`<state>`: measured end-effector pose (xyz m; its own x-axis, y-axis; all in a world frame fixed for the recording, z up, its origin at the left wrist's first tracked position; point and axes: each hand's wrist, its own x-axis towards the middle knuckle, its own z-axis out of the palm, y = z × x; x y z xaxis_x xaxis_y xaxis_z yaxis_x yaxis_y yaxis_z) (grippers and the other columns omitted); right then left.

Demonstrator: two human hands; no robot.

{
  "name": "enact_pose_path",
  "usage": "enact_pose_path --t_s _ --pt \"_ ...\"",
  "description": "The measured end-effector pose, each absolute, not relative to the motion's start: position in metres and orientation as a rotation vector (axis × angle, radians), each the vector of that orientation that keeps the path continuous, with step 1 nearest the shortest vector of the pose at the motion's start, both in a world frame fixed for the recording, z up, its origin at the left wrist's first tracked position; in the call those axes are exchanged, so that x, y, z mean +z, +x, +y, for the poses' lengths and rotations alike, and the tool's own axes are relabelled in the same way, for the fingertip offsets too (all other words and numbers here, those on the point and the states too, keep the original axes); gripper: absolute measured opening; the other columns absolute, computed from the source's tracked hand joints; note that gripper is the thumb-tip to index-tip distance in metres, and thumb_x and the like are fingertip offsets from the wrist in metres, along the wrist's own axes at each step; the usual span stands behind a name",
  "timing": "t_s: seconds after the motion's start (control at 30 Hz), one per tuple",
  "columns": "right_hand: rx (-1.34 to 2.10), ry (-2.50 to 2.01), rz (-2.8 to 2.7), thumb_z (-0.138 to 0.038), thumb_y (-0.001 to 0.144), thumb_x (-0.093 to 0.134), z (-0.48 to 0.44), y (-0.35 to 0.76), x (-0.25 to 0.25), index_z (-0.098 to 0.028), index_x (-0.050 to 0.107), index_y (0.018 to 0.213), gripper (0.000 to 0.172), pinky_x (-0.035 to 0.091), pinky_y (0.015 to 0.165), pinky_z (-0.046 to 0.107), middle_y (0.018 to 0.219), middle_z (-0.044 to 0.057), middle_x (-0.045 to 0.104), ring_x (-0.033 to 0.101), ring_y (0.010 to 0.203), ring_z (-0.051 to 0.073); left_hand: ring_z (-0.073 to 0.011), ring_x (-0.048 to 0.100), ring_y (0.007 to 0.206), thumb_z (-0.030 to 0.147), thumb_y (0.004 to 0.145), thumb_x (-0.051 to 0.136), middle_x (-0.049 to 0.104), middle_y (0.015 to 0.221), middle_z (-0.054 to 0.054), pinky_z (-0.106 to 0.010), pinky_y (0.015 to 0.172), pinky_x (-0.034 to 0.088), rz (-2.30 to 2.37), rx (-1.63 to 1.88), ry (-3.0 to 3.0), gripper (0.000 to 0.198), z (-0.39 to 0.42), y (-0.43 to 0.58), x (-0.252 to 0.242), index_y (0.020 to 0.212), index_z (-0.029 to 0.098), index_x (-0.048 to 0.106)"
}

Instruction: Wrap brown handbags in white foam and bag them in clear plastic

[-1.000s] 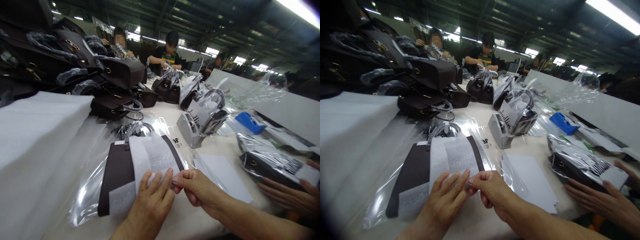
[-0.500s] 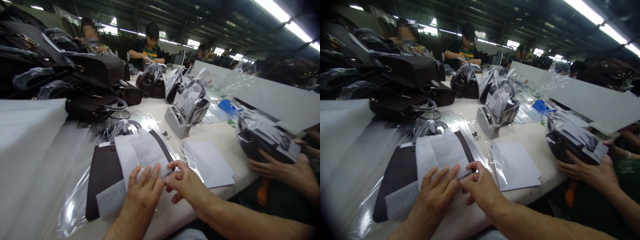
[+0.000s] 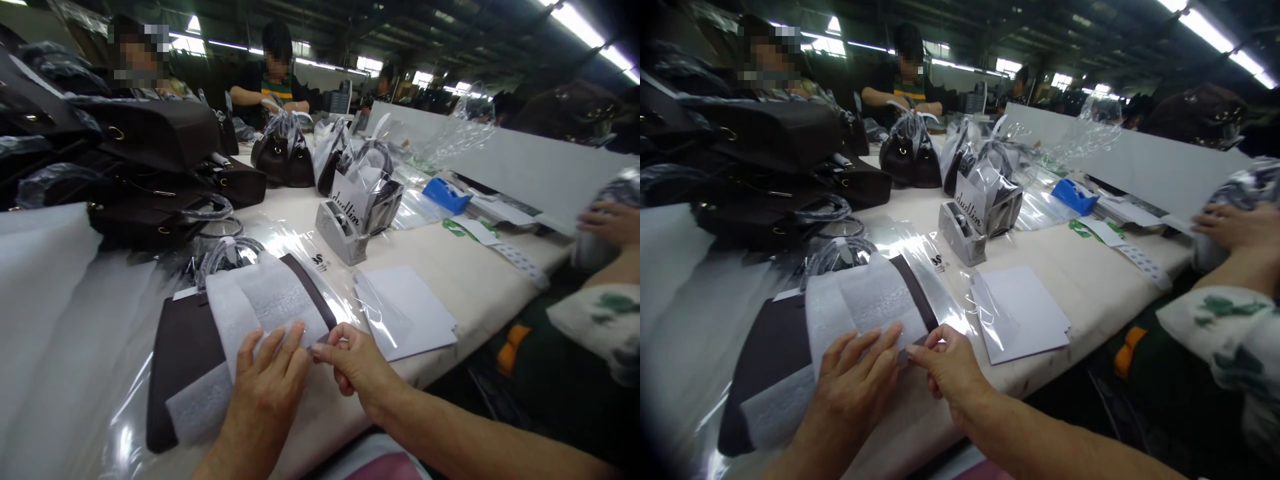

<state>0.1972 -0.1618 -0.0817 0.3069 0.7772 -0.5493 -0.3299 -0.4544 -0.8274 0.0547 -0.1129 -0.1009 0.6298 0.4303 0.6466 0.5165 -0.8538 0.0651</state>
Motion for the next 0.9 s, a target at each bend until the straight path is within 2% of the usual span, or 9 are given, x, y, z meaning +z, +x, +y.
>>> enact_pose_path --t_s 0.1,0.2,0.27,0.37,0.43,0.5,0.67,0.8,0.9 --pt "1.502 -1.529 -0.365 -0.037 0.064 0.070 -0.159 0.208 -0.074 -0.018 0.040 0.070 0.035 0.012 0.031 0.014 0.064 -0.002 0.064 0.029 0.030 0.000 -0.0232 0.057 0.097 0.013 0.084 0.047 0.063 0.114 -0.004 -0.044 0.091 0.035 -0.809 -1.003 -2.754 0.013 -0.114 0.055 -0.098 0.082 0.018 0.059" --pt "1.770 -1.517 -0.246 -0.042 0.071 0.064 -0.163 0.219 -0.077 -0.019 0.046 0.080 0.031 0.015 0.033 0.011 0.070 -0.002 0.064 0.028 0.032 -0.002 -0.0229 0.056 0.099 0.014 0.085 0.048 0.063 0.115 -0.002 -0.045 0.092 0.035 -0.825 -0.966 -2.797 0.012 -0.113 0.054 -0.095 0.084 0.019 0.059" --pt "1.991 -1.598 -0.205 -0.045 0.077 0.058 -0.175 0.220 -0.090 -0.017 0.051 0.082 0.029 0.017 0.032 0.011 0.058 -0.003 0.058 0.029 0.031 0.000 -0.0231 0.057 0.098 0.014 0.084 0.048 0.063 0.115 -0.002 -0.045 0.092 0.035 -0.824 -0.949 -2.804 0.011 -0.111 0.054 -0.094 0.083 0.019 0.058" --pt "2.151 -1.693 -0.268 -0.044 0.079 0.054 -0.201 0.215 -0.118 -0.013 0.055 0.070 0.033 0.017 0.029 0.014 0.040 -0.004 0.044 0.028 0.026 0.003 -0.0235 0.057 0.097 0.012 0.082 0.049 0.063 0.114 -0.003 -0.045 0.092 0.036 -0.827 -0.938 -2.803 0.010 -0.109 0.055 -0.094 0.083 0.018 0.058" --pt "2.033 -1.689 -0.382 -0.044 0.079 0.055 -0.215 0.212 -0.132 -0.013 0.053 0.066 0.034 0.016 0.029 0.016 0.039 -0.005 0.044 0.029 0.026 0.003 -0.0235 0.057 0.098 0.012 0.081 0.051 0.063 0.115 -0.003 -0.045 0.093 0.035 -0.845 -0.945 -2.800 0.010 -0.109 0.056 -0.094 0.083 0.018 0.058" --pt "1.821 -1.665 -0.488 -0.048 0.080 0.054 -0.220 0.213 -0.135 -0.014 0.052 0.073 0.035 0.017 0.031 0.015 0.043 -0.006 0.045 0.030 0.028 0.003 -0.0236 0.057 0.098 0.012 0.080 0.052 0.063 0.115 -0.003 -0.045 0.093 0.035 -0.851 -0.946 -2.796 0.009 -0.110 0.056 -0.094 0.083 0.018 0.058" --pt "1.534 -1.405 -0.522 -0.060 0.077 0.052 -0.203 0.218 -0.110 -0.013 0.055 0.089 0.048 0.019 0.035 0.017 0.056 -0.006 0.047 0.032 0.034 0.001 -0.0238 0.056 0.099 0.012 0.081 0.052 0.063 0.115 -0.004 -0.044 0.092 0.036 -0.800 -0.868 -2.789 0.007 -0.110 0.056 -0.091 0.083 0.018 0.057" --pt "1.557 -1.296 -0.483 -0.049 0.071 0.064 -0.190 0.207 -0.098 -0.014 0.052 0.075 0.037 0.017 0.036 0.018 0.049 -0.008 0.041 0.030 0.034 0.002 -0.0237 0.057 0.098 0.012 0.081 0.052 0.063 0.115 -0.003 -0.044 0.092 0.036 -0.800 -0.864 -2.781 0.007 -0.109 0.055 -0.091 0.082 0.018 0.056" --pt "1.512 -1.323 -0.478 -0.043 0.074 0.062 -0.188 0.197 -0.103 -0.017 0.046 0.067 0.032 0.017 0.037 0.018 0.041 -0.010 0.034 0.026 0.034 0.003 -0.0240 0.056 0.099 0.013 0.081 0.053 0.062 0.116 -0.002 -0.046 0.093 0.035 -0.808 -0.852 -2.790 0.006 -0.110 0.055 -0.093 0.081 0.018 0.056"
